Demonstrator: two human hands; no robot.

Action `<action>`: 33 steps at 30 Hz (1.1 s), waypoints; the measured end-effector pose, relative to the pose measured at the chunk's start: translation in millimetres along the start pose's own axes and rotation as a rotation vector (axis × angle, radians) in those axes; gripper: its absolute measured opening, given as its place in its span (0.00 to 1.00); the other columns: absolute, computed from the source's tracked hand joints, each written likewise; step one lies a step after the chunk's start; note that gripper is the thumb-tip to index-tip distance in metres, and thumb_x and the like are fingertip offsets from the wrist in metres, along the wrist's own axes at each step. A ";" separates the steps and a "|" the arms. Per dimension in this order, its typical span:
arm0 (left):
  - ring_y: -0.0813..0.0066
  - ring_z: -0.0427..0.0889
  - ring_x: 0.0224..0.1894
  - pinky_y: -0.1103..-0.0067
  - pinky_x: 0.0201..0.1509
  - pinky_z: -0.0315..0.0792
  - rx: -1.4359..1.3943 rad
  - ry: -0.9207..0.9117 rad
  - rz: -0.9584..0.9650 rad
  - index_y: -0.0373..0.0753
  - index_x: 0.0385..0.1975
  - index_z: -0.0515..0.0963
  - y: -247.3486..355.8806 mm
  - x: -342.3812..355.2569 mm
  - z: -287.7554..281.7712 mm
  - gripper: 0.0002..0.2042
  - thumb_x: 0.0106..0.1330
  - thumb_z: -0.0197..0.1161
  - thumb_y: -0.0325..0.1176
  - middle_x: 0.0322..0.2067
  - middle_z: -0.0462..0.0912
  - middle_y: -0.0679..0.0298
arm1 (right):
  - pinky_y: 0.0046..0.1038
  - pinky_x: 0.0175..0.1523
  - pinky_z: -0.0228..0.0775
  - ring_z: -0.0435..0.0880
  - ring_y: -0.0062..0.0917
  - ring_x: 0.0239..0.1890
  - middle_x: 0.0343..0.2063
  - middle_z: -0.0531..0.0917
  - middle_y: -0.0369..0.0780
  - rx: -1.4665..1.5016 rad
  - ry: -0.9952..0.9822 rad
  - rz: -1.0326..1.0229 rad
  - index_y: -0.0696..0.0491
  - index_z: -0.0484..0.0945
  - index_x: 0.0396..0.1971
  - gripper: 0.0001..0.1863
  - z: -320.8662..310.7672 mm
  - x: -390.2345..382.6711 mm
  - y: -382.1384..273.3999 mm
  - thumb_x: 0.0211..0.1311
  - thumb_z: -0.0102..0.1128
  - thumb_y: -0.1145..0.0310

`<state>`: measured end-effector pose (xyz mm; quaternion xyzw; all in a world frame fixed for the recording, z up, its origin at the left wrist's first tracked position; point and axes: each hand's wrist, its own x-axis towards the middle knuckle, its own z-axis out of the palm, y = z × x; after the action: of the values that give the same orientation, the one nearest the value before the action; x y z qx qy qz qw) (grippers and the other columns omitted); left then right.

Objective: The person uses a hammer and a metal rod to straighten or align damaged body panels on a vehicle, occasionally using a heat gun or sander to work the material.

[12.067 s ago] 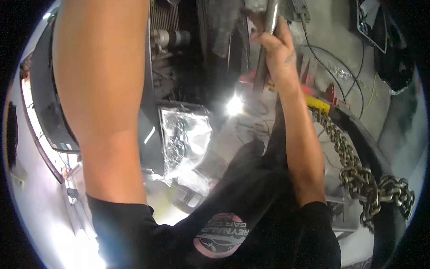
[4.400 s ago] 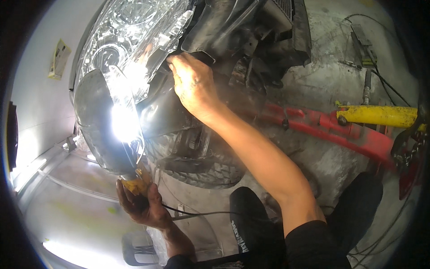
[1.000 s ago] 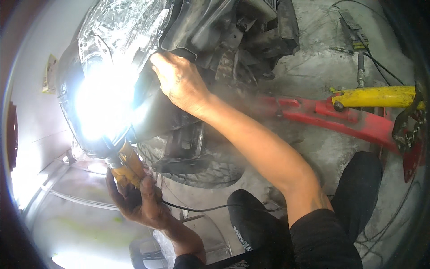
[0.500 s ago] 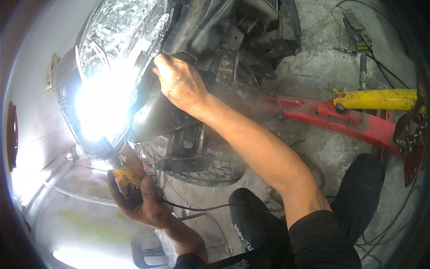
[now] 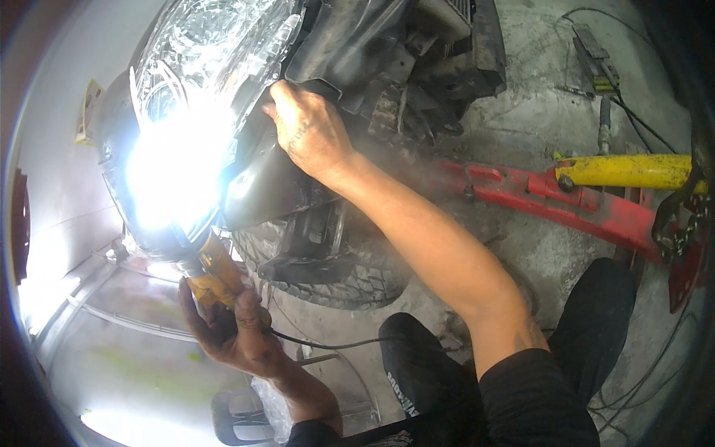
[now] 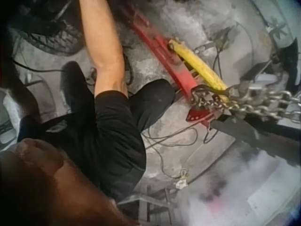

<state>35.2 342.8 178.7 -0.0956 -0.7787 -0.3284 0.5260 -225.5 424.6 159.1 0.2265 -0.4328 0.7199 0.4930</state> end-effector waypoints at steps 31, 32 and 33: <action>0.55 0.73 0.66 0.62 0.70 0.68 0.031 -0.015 0.002 0.31 0.70 0.64 -10.6 1.1 -7.3 0.40 0.57 0.78 0.24 0.65 0.71 0.45 | 0.39 0.34 0.72 0.82 0.48 0.30 0.27 0.80 0.49 -0.092 -0.066 -0.027 0.60 0.74 0.38 0.05 -3.4 -1.5 2.8 0.69 0.60 0.77; 0.56 0.73 0.66 0.63 0.70 0.68 0.033 -0.015 0.010 0.31 0.70 0.64 -10.4 1.5 -6.8 0.40 0.57 0.78 0.24 0.65 0.72 0.45 | 0.40 0.34 0.72 0.82 0.48 0.30 0.28 0.81 0.50 -0.078 -0.067 -0.055 0.60 0.74 0.38 0.05 -3.8 -1.6 3.2 0.69 0.60 0.77; 0.56 0.73 0.65 0.63 0.70 0.68 0.033 -0.013 0.018 0.31 0.70 0.64 -9.7 1.9 -6.7 0.39 0.58 0.78 0.24 0.65 0.72 0.46 | 0.40 0.34 0.72 0.82 0.48 0.30 0.28 0.81 0.50 -0.078 -0.066 -0.056 0.60 0.74 0.38 0.05 -4.3 -1.1 3.3 0.69 0.60 0.77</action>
<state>34.7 330.9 177.9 -0.0961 -0.7866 -0.3104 0.5251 -227.6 427.2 154.7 0.2428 -0.4700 0.6806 0.5068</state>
